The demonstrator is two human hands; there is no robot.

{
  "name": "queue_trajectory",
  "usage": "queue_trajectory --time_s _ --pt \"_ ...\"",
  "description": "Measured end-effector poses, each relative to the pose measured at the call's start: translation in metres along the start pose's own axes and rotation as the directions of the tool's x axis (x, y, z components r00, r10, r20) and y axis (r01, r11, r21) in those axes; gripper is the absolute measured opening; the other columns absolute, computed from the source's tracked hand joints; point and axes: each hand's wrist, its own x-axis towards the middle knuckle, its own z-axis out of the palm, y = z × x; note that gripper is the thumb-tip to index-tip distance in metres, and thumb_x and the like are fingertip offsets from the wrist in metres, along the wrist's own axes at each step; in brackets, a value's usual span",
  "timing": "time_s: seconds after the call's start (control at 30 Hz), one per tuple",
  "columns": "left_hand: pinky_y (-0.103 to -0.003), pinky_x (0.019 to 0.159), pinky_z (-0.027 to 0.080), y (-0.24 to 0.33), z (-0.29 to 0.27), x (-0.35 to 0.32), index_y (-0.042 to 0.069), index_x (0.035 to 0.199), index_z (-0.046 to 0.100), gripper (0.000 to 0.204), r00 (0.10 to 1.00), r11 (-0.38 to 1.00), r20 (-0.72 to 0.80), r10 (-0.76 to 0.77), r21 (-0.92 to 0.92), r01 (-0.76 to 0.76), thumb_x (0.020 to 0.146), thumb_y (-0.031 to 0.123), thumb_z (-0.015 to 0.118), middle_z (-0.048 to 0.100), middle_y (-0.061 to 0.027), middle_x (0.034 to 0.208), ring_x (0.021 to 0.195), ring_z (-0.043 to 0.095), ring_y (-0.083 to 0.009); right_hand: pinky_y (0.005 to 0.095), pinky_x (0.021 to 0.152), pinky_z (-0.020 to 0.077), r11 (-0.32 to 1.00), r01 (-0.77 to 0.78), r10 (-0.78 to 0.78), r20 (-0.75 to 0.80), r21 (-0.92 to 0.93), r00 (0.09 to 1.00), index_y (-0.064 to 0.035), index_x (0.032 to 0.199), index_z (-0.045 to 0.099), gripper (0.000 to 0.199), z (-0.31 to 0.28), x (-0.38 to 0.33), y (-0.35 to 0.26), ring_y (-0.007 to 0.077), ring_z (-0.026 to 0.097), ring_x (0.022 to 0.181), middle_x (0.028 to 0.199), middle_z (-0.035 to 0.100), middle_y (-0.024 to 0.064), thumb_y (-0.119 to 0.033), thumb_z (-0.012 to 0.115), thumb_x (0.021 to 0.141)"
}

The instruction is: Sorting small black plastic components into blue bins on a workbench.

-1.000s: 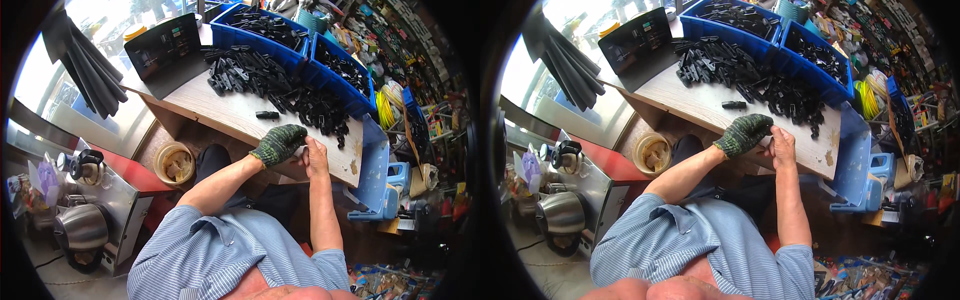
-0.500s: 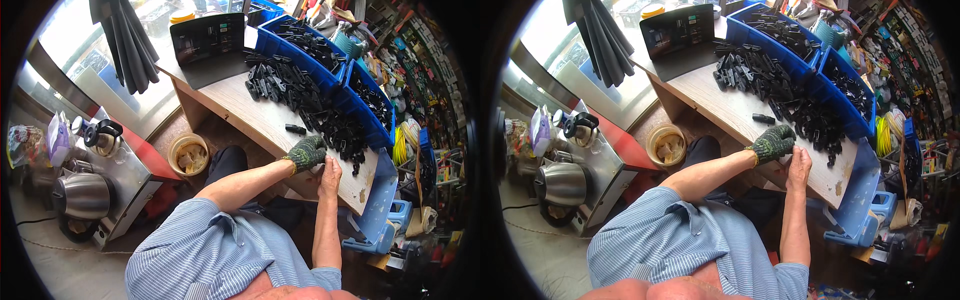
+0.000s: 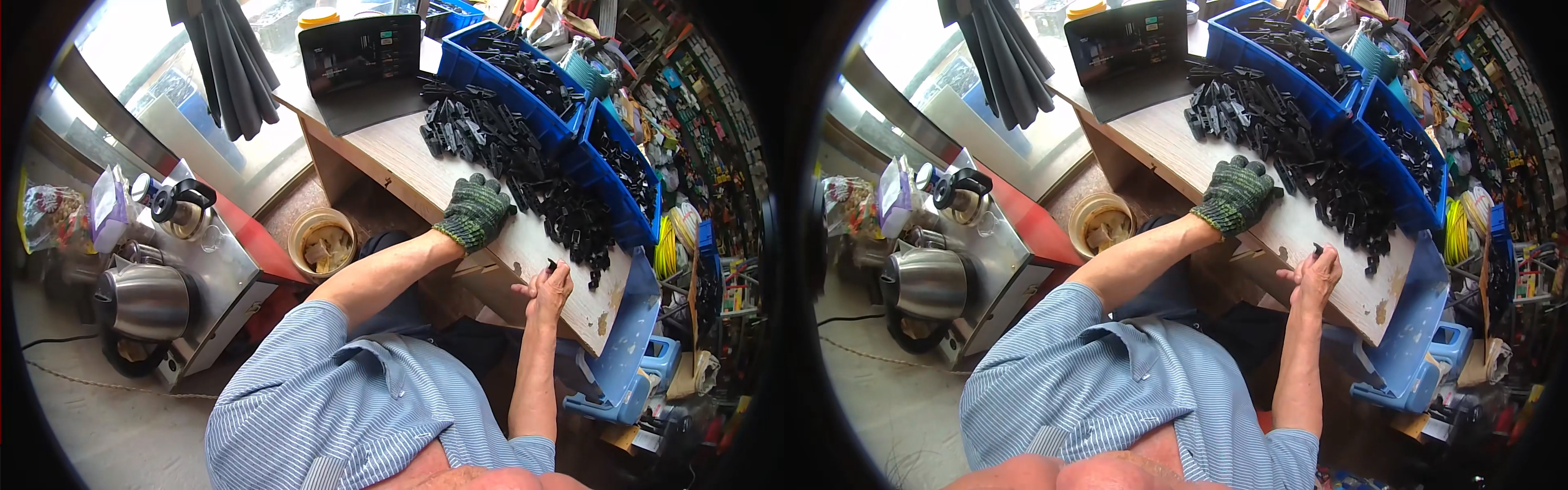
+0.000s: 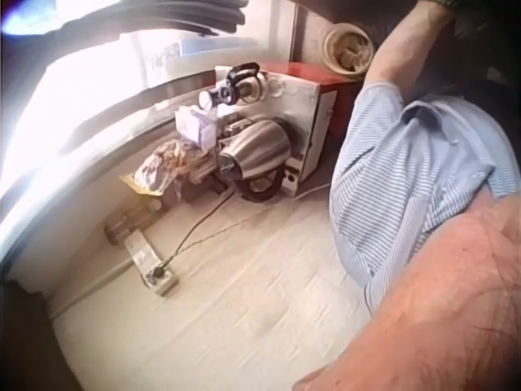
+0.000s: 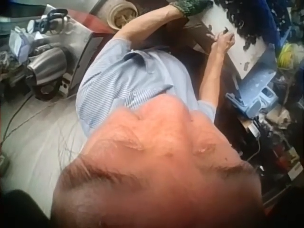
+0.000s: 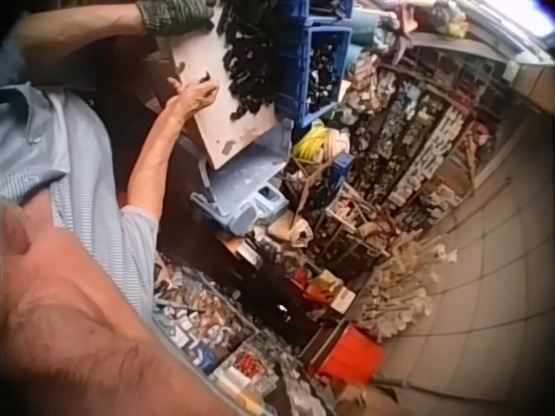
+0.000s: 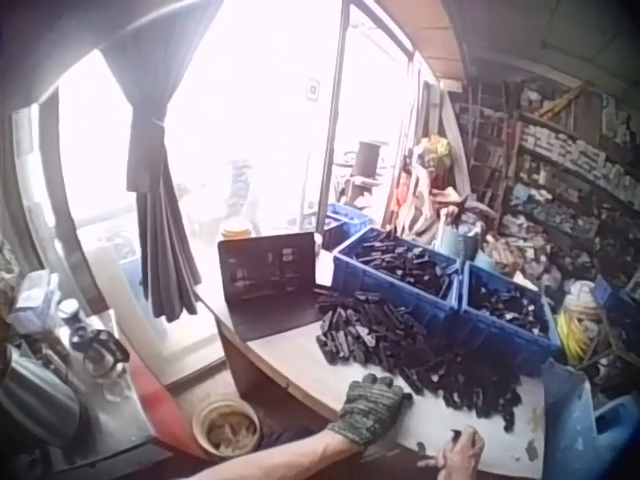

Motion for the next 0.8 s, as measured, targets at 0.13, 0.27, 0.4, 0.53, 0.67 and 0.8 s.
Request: queue_trajectory --time_s 0.13,0.27,0.4,0.53,0.67,0.8 --pt "-0.046 0.067 0.049 0.002 0.000 0.001 0.018 0.099 0.068 0.015 0.989 0.959 0.073 0.125 -0.265 -0.102 0.090 0.026 0.061 0.066 -0.0097 0.080 0.074 0.064 -0.0322 0.0399 0.041 0.0570 0.998 -0.022 0.023 -0.008 0.067 1.000 -0.0093 0.089 0.051 0.023 -0.003 -0.001 -0.002 0.0095 0.034 0.038 0.060 0.039 0.0001 -0.029 0.045 0.099" --pt "-0.045 0.073 0.053 0.031 -0.009 -0.015 0.006 0.105 0.065 0.022 0.992 0.754 0.114 0.062 -0.656 0.028 0.094 0.025 0.065 0.069 -0.0163 0.093 0.086 0.067 -0.0384 0.0413 0.038 0.0526 0.995 0.034 -0.025 -0.093 0.095 0.995 -0.0117 0.071 0.045 0.036 0.005 0.005 -0.002 0.0125 0.032 0.038 0.052 0.032 -0.0011 -0.036 0.045 0.097" --pt "-0.041 0.070 0.051 0.050 -0.002 -0.019 0.005 0.104 0.068 0.019 0.976 0.569 0.168 0.140 -0.820 0.060 0.095 0.021 0.064 0.068 -0.0173 0.092 0.083 0.066 -0.0382 0.0295 0.037 0.0347 0.992 0.027 0.002 -0.223 0.125 0.975 -0.0115 0.079 0.052 0.033 0.024 0.000 -0.007 0.0147 0.043 0.038 0.057 0.047 0.0001 -0.039 0.049 0.097" --pt "-0.042 0.071 0.051 0.062 0.011 -0.016 0.005 0.104 0.068 0.019 0.968 0.593 0.182 0.170 -0.803 0.047 0.097 0.021 0.061 0.068 -0.0170 0.093 0.084 0.066 -0.0376 0.0298 0.039 0.0422 0.990 0.083 -0.054 -0.247 0.111 0.968 -0.0104 0.080 0.056 0.030 0.012 0.008 0.002 0.0145 0.048 0.043 0.062 0.050 0.0018 -0.036 0.051 0.095" --pt "-0.043 0.073 0.051 0.062 0.010 -0.015 0.005 0.106 0.068 0.021 0.962 0.604 0.255 0.101 -0.784 0.144 0.099 0.022 0.056 0.068 -0.0171 0.095 0.087 0.066 -0.0378 0.0299 0.042 0.0376 0.996 0.053 -0.034 -0.258 0.069 0.966 -0.0093 0.078 0.057 0.028 0.023 -0.007 -0.013 0.0131 0.041 0.044 0.060 0.041 -0.0002 -0.032 0.052 0.094" --pt "-0.044 0.075 0.052 0.073 0.013 -0.019 0.005 0.116 0.063 0.027 0.974 0.626 0.226 -0.030 -0.755 0.195 0.101 0.025 0.053 0.069 -0.0191 0.099 0.091 0.066 -0.0401 0.0296 0.046 0.0361 0.998 0.059 -0.057 -0.224 0.002 0.973 -0.0062 0.080 0.058 0.027 0.016 0.002 -0.001 0.0122 0.040 0.048 0.061 0.043 0.0004 -0.026 0.050 0.096"
